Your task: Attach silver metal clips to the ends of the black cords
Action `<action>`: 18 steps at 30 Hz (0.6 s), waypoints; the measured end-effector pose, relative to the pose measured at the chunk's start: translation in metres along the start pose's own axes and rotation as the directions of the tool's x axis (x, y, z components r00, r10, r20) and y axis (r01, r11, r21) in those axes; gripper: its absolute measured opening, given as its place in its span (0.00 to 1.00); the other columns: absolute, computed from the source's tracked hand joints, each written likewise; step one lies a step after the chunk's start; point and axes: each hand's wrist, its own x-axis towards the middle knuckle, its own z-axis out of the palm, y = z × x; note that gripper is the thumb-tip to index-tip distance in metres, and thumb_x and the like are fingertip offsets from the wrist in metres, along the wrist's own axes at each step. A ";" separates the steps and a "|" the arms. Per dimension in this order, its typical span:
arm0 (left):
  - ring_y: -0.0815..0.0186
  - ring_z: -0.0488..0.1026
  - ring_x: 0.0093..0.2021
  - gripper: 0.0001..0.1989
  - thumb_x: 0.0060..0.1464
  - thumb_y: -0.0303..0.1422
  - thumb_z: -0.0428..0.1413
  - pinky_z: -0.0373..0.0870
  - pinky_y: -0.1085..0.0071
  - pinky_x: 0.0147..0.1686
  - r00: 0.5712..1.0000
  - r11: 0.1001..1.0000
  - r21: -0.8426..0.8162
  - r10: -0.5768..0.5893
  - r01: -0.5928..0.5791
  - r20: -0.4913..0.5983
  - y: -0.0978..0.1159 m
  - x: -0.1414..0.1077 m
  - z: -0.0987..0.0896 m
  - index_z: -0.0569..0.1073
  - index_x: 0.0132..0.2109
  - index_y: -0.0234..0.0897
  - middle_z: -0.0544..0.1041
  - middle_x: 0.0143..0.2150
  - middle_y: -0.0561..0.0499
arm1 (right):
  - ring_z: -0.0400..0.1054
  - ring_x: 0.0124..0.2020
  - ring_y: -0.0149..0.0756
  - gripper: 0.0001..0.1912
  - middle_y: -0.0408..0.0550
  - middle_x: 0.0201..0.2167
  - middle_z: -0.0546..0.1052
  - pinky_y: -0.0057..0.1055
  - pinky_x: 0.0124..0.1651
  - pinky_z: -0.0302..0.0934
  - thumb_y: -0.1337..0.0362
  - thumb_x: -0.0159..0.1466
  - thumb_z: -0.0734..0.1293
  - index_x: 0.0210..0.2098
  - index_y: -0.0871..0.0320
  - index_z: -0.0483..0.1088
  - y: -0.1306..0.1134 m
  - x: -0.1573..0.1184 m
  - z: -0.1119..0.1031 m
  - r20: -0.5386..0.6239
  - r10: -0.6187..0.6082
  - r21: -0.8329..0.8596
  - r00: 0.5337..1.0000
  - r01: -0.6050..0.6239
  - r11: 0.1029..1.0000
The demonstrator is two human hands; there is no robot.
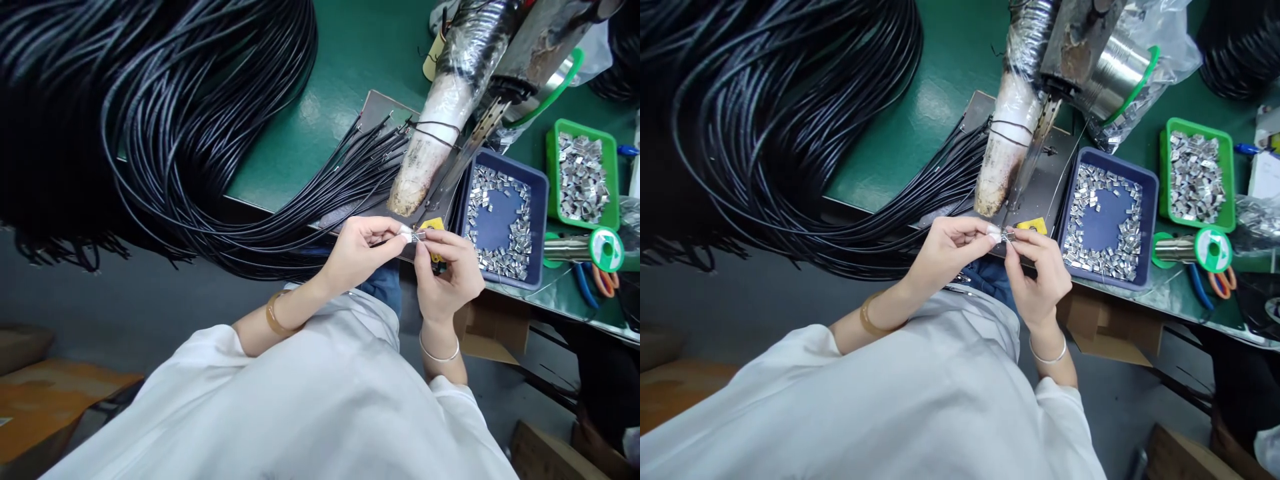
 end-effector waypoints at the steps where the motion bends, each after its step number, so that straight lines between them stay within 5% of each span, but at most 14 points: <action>1: 0.70 0.76 0.32 0.06 0.51 0.31 0.64 0.74 0.75 0.36 1.000 1.000 -0.003 0.000 0.000 -0.012 -0.001 0.001 0.000 0.81 0.35 0.31 0.81 0.31 0.49 | 0.77 0.41 0.34 0.08 0.43 0.39 0.81 0.35 0.46 0.74 0.73 0.62 0.71 0.38 0.55 0.73 0.001 0.001 0.001 -0.003 -0.006 -0.008 1.000 0.006 1.000; 18: 0.69 0.78 0.33 0.07 0.48 0.31 0.67 0.76 0.76 0.36 0.999 1.000 -0.016 0.018 -0.019 -0.029 0.001 0.000 -0.002 0.81 0.33 0.31 0.81 0.29 0.49 | 0.78 0.41 0.34 0.09 0.46 0.42 0.81 0.32 0.44 0.75 0.73 0.59 0.72 0.35 0.56 0.70 -0.004 0.001 0.000 0.015 -0.058 -0.013 0.998 0.058 0.998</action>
